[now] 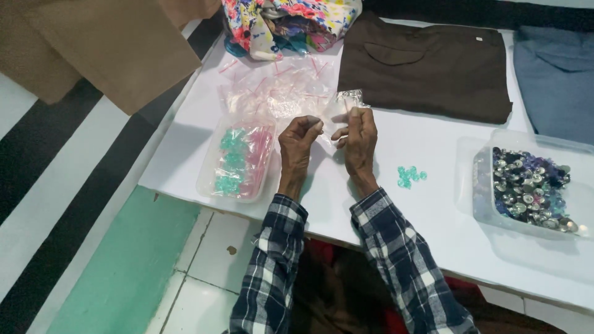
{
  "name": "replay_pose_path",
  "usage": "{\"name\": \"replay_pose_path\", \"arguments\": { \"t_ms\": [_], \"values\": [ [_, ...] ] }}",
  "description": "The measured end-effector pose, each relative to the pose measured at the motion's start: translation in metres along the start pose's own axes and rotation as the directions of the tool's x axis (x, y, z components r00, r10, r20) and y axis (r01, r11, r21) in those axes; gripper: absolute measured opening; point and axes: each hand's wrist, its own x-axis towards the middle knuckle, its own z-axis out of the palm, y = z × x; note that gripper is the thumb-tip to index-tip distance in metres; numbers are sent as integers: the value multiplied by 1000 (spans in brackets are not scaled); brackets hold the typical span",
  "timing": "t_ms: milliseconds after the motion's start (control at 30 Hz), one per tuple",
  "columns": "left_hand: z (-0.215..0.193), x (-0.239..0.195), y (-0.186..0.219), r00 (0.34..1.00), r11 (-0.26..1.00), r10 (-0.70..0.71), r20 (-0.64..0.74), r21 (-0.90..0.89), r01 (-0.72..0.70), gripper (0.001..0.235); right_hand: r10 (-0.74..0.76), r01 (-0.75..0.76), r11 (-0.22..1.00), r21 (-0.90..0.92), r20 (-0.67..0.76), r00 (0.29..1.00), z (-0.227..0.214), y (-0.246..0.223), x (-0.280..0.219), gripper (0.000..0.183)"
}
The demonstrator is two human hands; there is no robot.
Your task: Packaging small plastic accessories into individual plastic bags
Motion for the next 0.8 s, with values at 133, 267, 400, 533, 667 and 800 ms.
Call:
{"name": "replay_pose_path", "arguments": {
  "t_ms": [133,267,400,533,667,800],
  "values": [
    [2,-2,5,998,999,-26,-52,17,27,17,-78,82,989,-122,41,996,-4,1,2,15],
    [4,-6,20,992,998,-53,-114,-46,48,20,-110,116,986,-120,52,993,-6,-4,3,13],
    [8,-1,17,985,995,-65,-157,-83,53,16,-98,102,992,-75,56,994,-9,4,11,11],
    [5,3,2,976,994,-68,-209,-102,47,17,-31,41,994,-100,95,995,-11,-12,5,15],
    [4,0,4,968,994,-86,-235,-87,68,18,13,-9,990,-141,23,1000,-14,-10,2,9],
    [5,3,3,976,997,-72,-206,-46,64,16,-25,24,989,-145,-5,1000,-20,3,10,7]
  ]
}}
